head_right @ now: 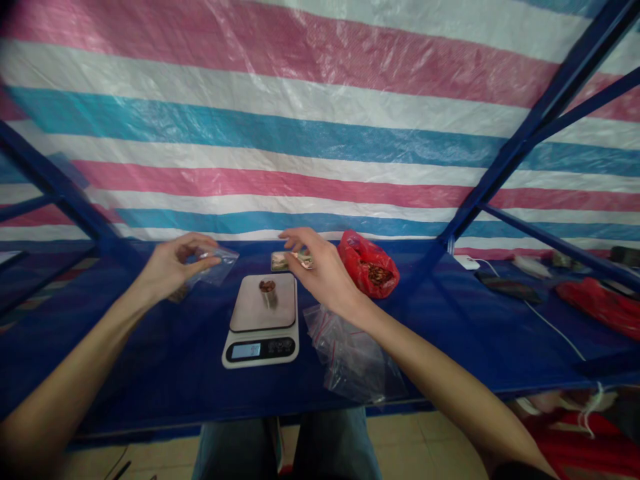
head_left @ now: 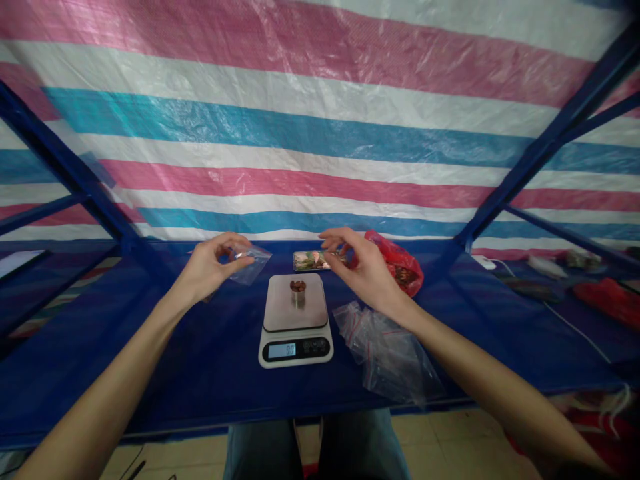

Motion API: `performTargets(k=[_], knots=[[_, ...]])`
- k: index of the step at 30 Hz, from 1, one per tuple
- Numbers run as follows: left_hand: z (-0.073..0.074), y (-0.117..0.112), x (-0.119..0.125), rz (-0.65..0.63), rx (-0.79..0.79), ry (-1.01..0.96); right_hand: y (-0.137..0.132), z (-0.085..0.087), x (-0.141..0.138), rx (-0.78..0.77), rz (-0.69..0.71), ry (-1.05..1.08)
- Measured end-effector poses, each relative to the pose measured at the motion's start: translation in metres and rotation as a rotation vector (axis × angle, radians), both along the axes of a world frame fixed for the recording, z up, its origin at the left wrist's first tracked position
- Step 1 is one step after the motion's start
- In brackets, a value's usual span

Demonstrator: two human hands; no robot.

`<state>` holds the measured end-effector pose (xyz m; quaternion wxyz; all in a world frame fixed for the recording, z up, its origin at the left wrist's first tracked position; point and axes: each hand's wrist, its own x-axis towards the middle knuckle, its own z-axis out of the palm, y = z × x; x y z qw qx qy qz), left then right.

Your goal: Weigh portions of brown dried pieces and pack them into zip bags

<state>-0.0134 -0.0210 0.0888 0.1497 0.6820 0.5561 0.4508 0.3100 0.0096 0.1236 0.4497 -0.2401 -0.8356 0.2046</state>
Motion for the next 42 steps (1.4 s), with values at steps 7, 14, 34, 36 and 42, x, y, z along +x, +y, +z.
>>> performTargets(k=[7, 14, 34, 36, 42], knots=[[0.043, 0.000, 0.067, -0.156, 0.083, -0.151, 0.010, 0.014, -0.052, 0.154, 0.112, -0.034], [0.031, -0.008, 0.078, -0.130, 0.044, -0.292, 0.007, 0.004, -0.045, 0.294, 0.000, 0.016], [0.021, -0.008, 0.075, -0.285, 0.030, 0.278, -0.007, -0.001, -0.046, 0.696, -0.026, -0.411], [0.024, -0.010, 0.076, -0.299, 0.077, 0.351, -0.011, 0.000, -0.047, 0.709, -0.010, -0.420], [0.028, -0.012, 0.070, -0.322, 0.125, 0.451, -0.008, -0.003, -0.046, 0.527, 0.163, -0.466]])
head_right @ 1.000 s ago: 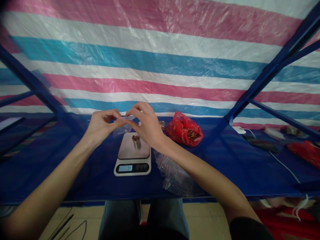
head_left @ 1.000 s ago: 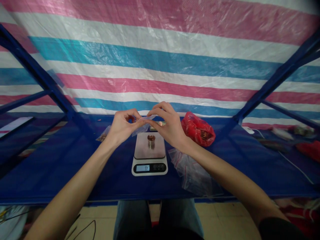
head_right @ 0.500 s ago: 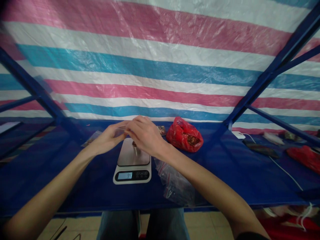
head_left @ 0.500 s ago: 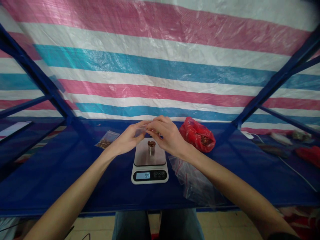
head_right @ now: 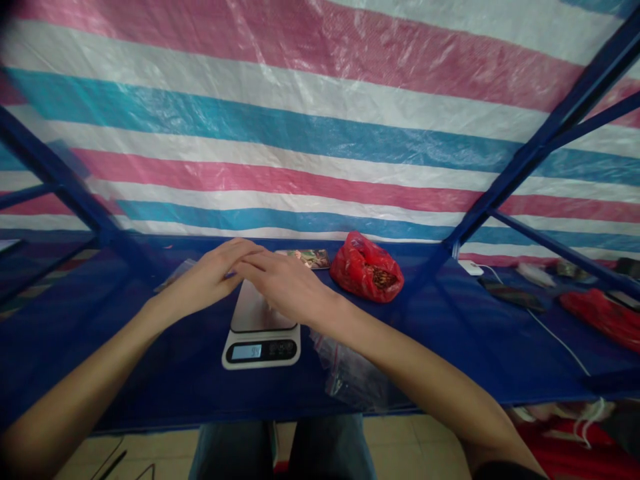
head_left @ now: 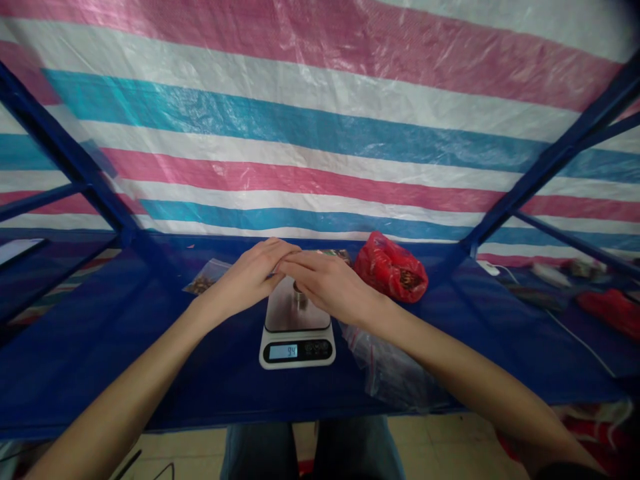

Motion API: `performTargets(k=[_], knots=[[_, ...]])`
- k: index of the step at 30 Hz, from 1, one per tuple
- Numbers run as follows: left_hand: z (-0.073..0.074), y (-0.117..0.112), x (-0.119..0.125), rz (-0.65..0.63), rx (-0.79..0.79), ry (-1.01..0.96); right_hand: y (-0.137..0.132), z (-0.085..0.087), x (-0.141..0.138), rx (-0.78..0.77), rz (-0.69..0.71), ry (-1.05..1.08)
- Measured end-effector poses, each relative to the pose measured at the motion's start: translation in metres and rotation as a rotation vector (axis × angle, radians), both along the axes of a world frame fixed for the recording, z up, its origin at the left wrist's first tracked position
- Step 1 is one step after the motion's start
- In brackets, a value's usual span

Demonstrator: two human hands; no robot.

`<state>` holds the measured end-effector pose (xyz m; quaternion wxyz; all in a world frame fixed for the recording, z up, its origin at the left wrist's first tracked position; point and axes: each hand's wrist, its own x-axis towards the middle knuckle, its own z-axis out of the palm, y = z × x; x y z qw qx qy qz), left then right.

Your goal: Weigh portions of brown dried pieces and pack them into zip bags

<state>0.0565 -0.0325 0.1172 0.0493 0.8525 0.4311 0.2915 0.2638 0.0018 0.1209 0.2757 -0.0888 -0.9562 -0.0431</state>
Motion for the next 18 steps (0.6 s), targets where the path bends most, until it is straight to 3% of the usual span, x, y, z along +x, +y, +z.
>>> performTargets(k=[5, 8, 10, 13, 16, 18], knots=[[0.000, 0.002, -0.003, 0.009, 0.012, 0.090, -0.006, 0.002, -0.002, -0.050, 0.030, -0.153], [-0.001, 0.003, -0.014, 0.066, 0.018, 0.137, -0.011, 0.006, 0.020, -0.084, 0.038, 0.004], [-0.007, 0.005, -0.031, 0.158, 0.033, 0.122, -0.007, 0.003, 0.054, -0.158, -0.102, 0.263], [-0.023, 0.012, -0.064, 0.279, 0.038, 0.030, 0.015, -0.017, 0.127, -0.240, -0.536, 0.500], [-0.041, 0.020, -0.085, 0.323, -0.006, -0.013, 0.049, -0.049, 0.193, -0.337, -0.827, 0.190], [-0.049, 0.024, -0.087, 0.331, -0.016, 0.014, 0.068, -0.067, 0.218, -0.434, -0.787, -0.031]])
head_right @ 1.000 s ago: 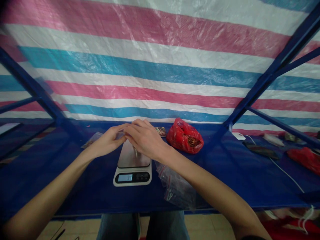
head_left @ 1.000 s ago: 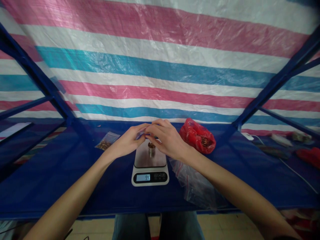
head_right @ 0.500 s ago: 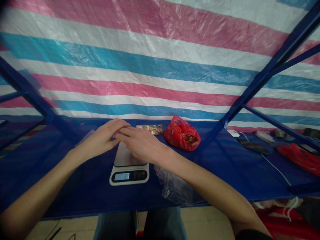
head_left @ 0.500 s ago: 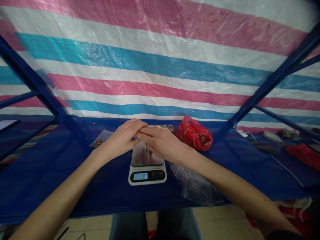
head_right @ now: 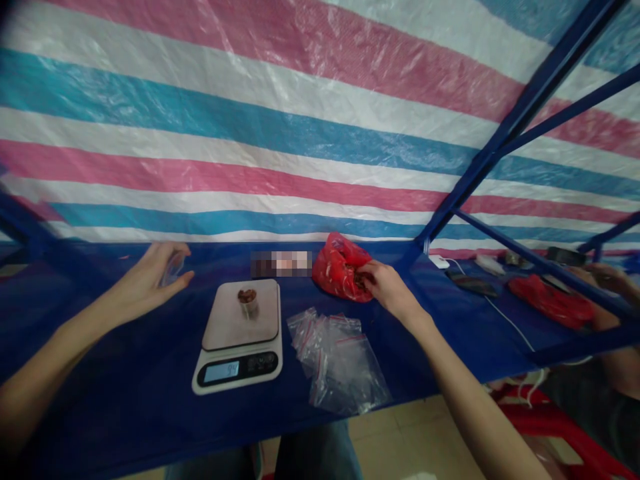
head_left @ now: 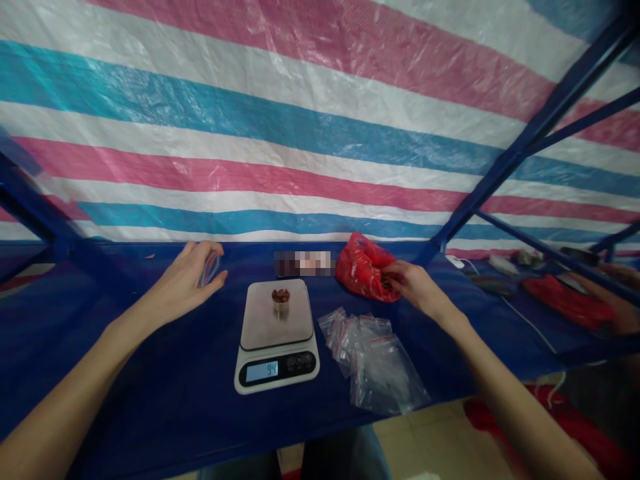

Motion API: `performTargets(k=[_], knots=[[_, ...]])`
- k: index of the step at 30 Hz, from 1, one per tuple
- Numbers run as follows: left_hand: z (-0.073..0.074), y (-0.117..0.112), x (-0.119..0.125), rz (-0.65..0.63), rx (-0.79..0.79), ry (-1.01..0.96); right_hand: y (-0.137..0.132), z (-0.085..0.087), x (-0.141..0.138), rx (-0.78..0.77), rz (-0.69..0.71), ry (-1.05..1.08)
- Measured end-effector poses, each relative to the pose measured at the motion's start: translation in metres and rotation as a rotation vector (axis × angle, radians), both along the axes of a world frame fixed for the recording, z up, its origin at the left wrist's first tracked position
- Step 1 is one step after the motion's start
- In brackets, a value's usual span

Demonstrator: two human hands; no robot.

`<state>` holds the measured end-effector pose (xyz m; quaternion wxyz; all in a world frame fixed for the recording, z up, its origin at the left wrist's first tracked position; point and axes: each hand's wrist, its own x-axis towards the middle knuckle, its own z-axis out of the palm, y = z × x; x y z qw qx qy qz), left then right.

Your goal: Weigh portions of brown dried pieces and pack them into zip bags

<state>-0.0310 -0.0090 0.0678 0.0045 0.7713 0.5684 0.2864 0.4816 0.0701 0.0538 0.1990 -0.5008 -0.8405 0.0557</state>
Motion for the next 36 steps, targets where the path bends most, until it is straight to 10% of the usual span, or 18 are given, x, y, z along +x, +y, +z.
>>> performTargets(k=[12, 19, 24, 30, 36], knots=[[-0.018, -0.002, 0.002, 0.090, -0.033, 0.009, 0.039, 0.002, -0.018, -0.051, 0.136, -0.379], [-0.021, 0.002, -0.001, 0.106, -0.018, 0.035, 0.035, 0.054, -0.022, 0.061, 0.163, -0.149], [-0.018, -0.001, 0.000, 0.092, -0.020, 0.046, -0.001, 0.089, -0.089, 0.182, 0.312, 0.147], [-0.019, -0.003, 0.005, 0.065, -0.025, 0.057, -0.038, 0.062, -0.193, -0.015, 0.636, 0.168], [-0.018, -0.005, 0.008, 0.059, -0.024, 0.061, -0.037, 0.045, -0.218, -0.075, 0.691, 0.056]])
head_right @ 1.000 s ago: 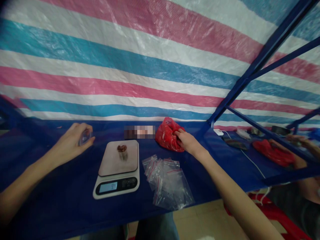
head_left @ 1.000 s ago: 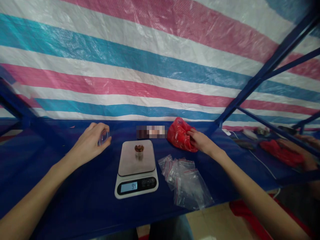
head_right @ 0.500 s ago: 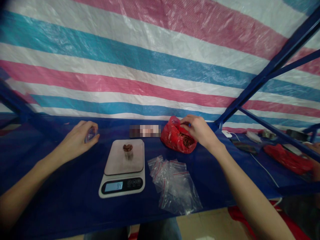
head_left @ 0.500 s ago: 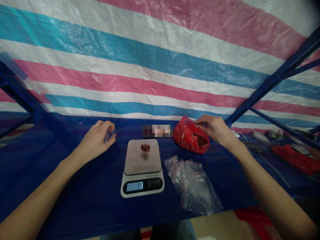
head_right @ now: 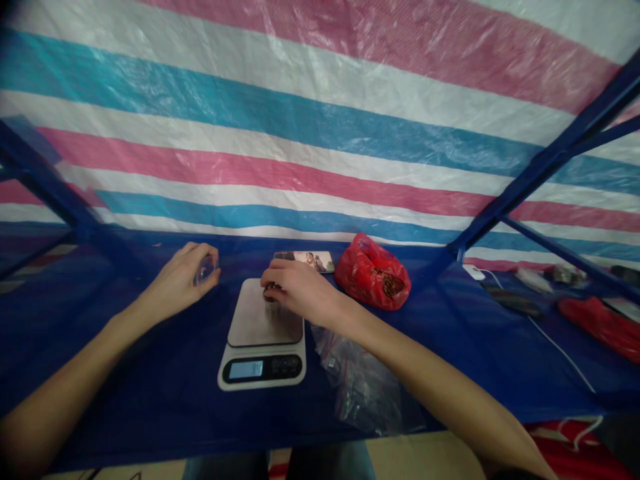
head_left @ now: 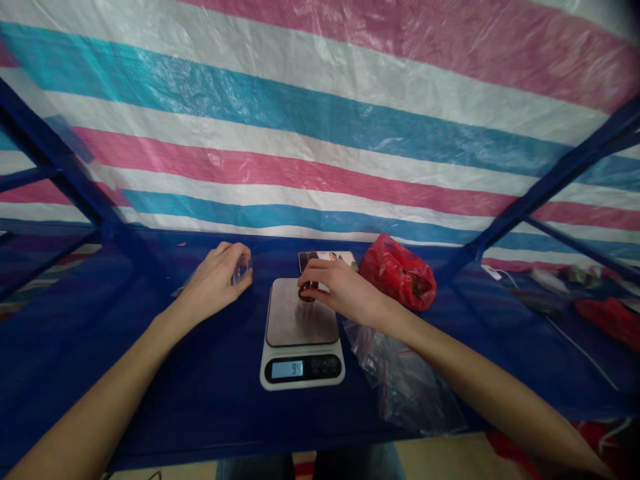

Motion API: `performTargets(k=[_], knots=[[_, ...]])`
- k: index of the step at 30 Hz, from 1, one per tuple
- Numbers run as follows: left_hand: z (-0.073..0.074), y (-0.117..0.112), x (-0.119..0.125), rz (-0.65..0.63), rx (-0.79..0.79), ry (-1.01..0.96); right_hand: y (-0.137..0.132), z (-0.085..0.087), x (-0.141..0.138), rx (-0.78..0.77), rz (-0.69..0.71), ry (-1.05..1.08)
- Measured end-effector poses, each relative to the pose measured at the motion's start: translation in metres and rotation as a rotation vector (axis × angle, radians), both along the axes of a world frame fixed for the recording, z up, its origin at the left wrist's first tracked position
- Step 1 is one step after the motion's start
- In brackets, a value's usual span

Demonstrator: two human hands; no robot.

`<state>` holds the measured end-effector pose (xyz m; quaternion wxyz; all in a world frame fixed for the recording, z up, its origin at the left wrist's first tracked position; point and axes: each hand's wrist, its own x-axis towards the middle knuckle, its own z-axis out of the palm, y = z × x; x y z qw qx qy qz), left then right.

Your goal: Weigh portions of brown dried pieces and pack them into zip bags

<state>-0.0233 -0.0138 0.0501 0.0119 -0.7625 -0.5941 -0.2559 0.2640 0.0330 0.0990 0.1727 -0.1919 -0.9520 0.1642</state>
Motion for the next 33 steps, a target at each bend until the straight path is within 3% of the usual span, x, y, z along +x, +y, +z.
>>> performTargets(k=[14, 20, 23, 27, 33], knots=[[0.002, -0.001, -0.002, -0.020, 0.020, 0.012, 0.004, 0.006, 0.002, -0.064, 0.024, 0.078], [0.001, 0.000, -0.003, -0.017, 0.025, 0.011, 0.008, 0.013, 0.019, -0.109, -0.099, 0.278], [0.000, 0.000, -0.002, -0.035, 0.022, 0.030, 0.010, 0.006, 0.029, -0.146, -0.146, 0.336], [0.000, -0.001, 0.003, -0.052, 0.001, 0.063, 0.005, -0.016, 0.033, -0.218, -0.102, 0.300], [-0.001, -0.005, 0.016, -0.092, -0.042, 0.035, -0.008, -0.038, 0.029, -0.184, -0.172, 0.246]])
